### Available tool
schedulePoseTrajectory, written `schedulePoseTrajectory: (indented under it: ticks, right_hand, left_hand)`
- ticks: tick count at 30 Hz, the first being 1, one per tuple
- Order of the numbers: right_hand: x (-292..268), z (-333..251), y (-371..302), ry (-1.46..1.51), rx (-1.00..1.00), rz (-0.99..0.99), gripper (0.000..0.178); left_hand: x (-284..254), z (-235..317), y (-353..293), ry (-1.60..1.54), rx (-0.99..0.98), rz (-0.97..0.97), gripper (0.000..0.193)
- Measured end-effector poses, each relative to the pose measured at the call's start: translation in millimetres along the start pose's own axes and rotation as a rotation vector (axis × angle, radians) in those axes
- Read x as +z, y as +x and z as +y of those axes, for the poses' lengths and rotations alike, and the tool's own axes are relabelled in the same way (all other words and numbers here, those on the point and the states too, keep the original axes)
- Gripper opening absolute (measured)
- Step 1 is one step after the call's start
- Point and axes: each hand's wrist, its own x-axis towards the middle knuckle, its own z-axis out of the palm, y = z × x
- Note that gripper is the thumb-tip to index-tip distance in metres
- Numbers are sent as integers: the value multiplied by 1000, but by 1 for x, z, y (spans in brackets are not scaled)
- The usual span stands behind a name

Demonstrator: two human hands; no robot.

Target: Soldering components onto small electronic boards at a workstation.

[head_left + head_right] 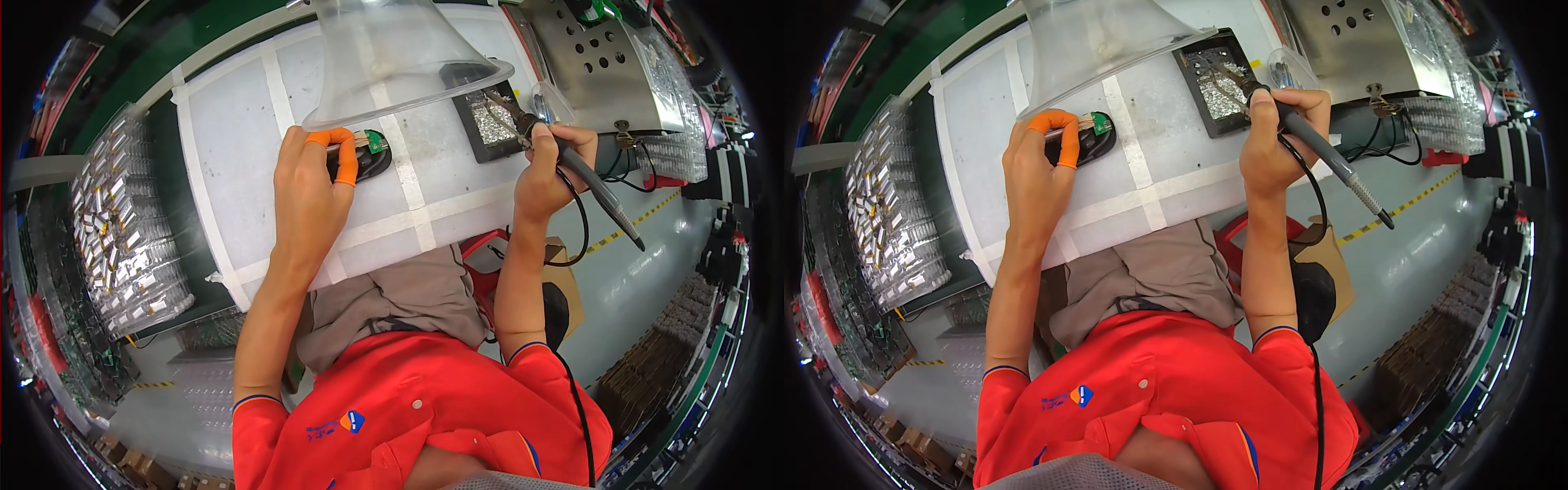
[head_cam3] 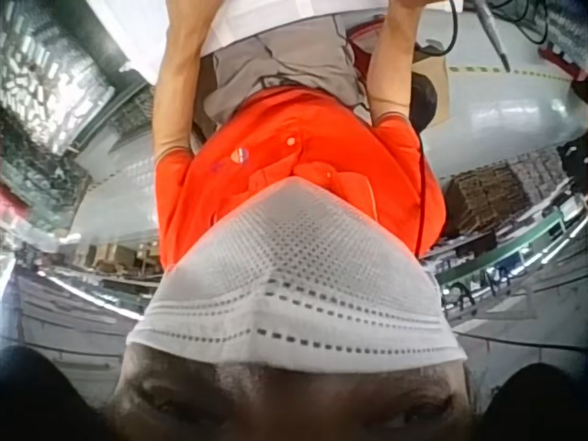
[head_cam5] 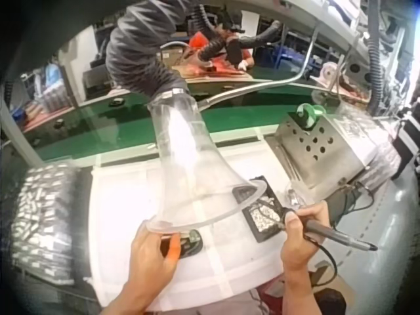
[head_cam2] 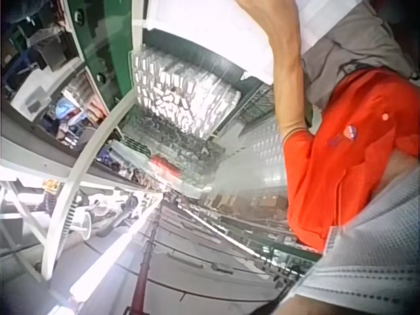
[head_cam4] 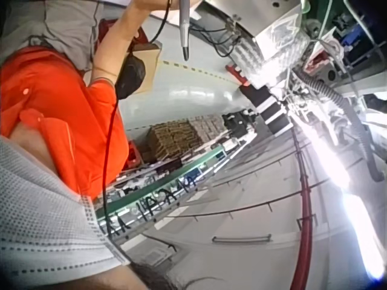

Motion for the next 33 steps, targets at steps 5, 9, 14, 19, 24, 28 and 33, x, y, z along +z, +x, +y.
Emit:
schedulePoseTrajectory:
  ticks: [5,9,14,19,24,28,33]
  right_hand:
    - [4,1,5,-80,31,41,10]
    - [0,-8,-2,-98,88,92,11]
    - [8,-18,-31,154,171,-54,10]
    - [25,-26,-63,230,257,-186,15]
    - [28,-27,-68,255,265,-234,15]
    - [30,-24,-69,235,284,-243,14]
    - [33,-24,-68,215,287,-273,14]
  left_hand:
    - [0,-1,1,21,1,-2,10]
    - [2,-3,1,-17,34,37,10]
    - [1,-5,1,-14,70,27,10]
    - [-2,-5,2,30,39,-33,13]
    - [-4,-7,4,29,97,-48,10]
    - [-8,-7,4,91,105,-99,16]
    - [-9,-6,3,100,69,-104,18]
